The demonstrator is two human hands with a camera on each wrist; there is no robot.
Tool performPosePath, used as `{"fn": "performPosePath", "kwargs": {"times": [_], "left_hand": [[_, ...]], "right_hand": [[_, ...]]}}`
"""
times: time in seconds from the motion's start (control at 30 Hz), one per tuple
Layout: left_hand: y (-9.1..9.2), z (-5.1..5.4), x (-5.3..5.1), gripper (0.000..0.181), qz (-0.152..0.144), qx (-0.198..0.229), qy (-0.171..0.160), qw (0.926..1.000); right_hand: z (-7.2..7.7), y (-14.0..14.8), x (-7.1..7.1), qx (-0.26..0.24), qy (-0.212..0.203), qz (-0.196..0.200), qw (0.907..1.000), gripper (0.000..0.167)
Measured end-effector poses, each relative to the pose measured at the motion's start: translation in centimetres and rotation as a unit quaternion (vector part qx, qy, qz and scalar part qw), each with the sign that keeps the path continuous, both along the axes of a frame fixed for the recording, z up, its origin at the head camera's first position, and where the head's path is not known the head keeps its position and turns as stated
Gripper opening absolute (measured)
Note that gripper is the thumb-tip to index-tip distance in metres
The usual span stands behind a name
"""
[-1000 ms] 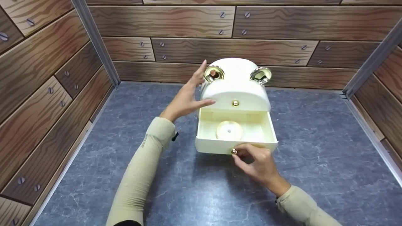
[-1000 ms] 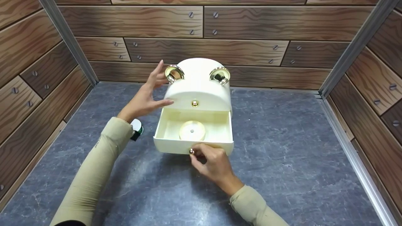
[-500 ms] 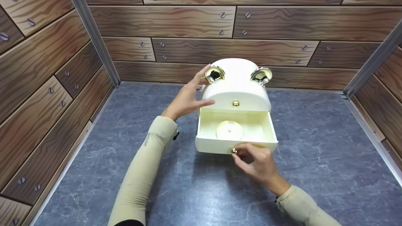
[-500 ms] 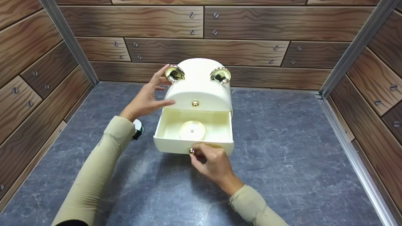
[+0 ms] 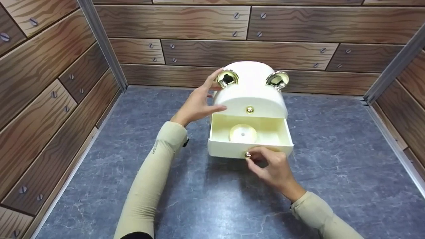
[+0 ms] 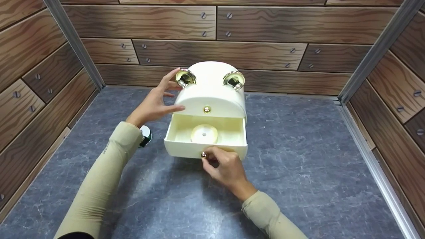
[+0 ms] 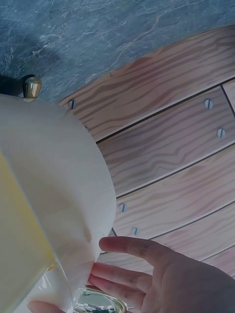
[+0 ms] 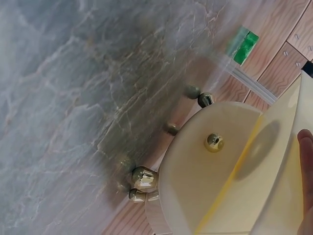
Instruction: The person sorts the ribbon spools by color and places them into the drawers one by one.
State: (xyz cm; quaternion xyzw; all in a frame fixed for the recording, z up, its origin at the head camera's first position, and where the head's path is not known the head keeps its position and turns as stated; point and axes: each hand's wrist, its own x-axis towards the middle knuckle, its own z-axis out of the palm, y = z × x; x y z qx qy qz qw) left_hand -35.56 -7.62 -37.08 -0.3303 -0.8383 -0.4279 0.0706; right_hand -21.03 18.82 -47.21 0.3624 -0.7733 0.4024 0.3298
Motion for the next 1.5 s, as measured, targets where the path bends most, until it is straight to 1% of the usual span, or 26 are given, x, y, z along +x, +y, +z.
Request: {"fn": "performPosePath", "kwargs": {"times": [0.43,0.67,0.83,1.27,1.5], "left_hand": [[0.1,0.0,-0.1,0.111,0.004,0.006,-0.001,1.0],[0.1,0.1,0.0,0.112,0.005,0.011,-0.004,0.9999],[0.1,0.1,0.0,0.112,0.009,0.007,0.0,0.9999],[0.1,0.2,0.0,0.112,0.005,0.009,-0.007,0.9999],[0.0,0.2,0.1,0.112,0.009,0.002,-0.011,0.9999]], "right_hand": [[-0.2,0.1,-1.4,-0.007,-0.003,0.001,1.0,0.024],[-0.3,0.1,-2.2,0.003,0.001,-0.021,0.9998,0.02],[-0.3,0.2,-2.7,0.005,-0.003,-0.029,0.9996,0.021],[-0.3,0.1,-4.4,-0.008,-0.004,-0.019,0.9998,0.022],[-0.3,0.0,-5.1,-0.004,0.001,-0.031,0.9995,0.025]]}}
